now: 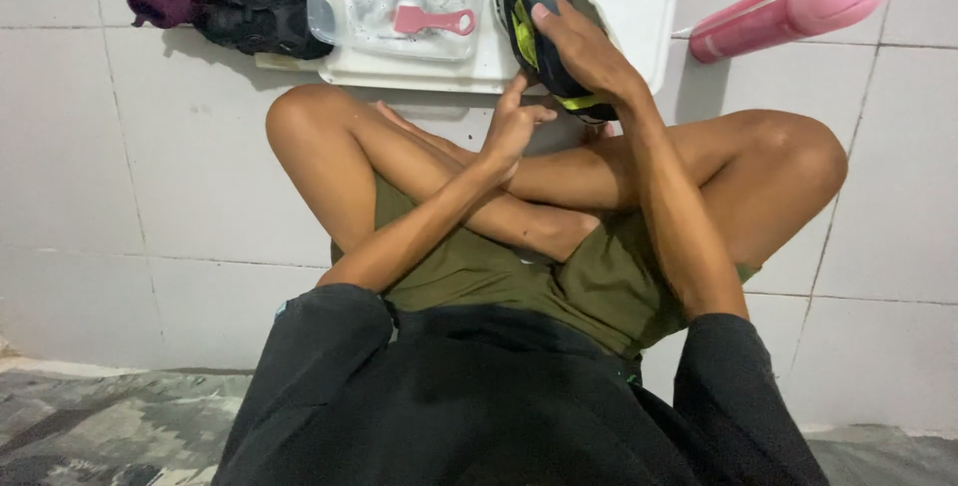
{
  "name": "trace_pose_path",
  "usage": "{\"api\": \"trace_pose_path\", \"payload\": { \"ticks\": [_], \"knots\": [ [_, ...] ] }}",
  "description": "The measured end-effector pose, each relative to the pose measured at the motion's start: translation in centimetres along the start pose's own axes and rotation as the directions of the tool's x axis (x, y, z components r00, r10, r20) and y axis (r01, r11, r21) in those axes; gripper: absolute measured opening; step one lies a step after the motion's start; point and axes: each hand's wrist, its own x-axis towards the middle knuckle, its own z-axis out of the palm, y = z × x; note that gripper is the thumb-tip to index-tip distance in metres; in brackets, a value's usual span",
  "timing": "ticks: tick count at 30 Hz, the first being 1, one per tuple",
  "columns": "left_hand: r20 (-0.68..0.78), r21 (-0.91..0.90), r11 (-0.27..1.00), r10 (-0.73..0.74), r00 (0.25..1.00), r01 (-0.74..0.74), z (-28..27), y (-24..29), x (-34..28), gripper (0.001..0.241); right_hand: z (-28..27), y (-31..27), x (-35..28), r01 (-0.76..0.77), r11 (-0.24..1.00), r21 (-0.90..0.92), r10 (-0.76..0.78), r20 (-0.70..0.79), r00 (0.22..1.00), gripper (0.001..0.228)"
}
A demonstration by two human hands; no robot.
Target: The person scrubs a white sneaker with a pink brush, focusing on the upper and sides. They then wipe the shoe with a dark cloth and continue scrubbing the sole and sides.
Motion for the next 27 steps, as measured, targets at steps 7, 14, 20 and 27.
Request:
{"api": "trace_pose_path", "payload": {
  "ticks": [7, 14, 20, 27],
  "knots": [
    [0.046, 0.271, 0.913, 0.306, 0.951, -0.307, 0.3, -0.1, 1.0, 0.026, -0.4, -0.2, 0.8, 0.023, 0.913, -0.407, 0.041, 0.148, 0.988, 0.066],
    [0.033, 0.243, 0.927, 0.287, 0.957, -0.286, 0.5, -4.1, 3.0, 0.076, 0.0, 1.9, 1.5, 0.05, 0.899, -0.435, -0.103, -0.099, 0.99, 0.039],
    [-0.099, -0.077, 0.902, 0.417, 0.903, -0.425, 0.5, 0.9, -0.7, 0.078, -3.8, 2.8, -0.2, 0.117, 0.989, 0.085, -0.087, -0.29, 0.953, 0.045],
    [0.334, -0.224, 0.967, 0.196, 0.922, -0.124, -0.8, 2.8, 1.4, 0.104, -0.6, -1.1, -4.5, 0.075, 0.811, 0.58, 0.106, -0.273, 0.956, 0.053]
  ]
}}
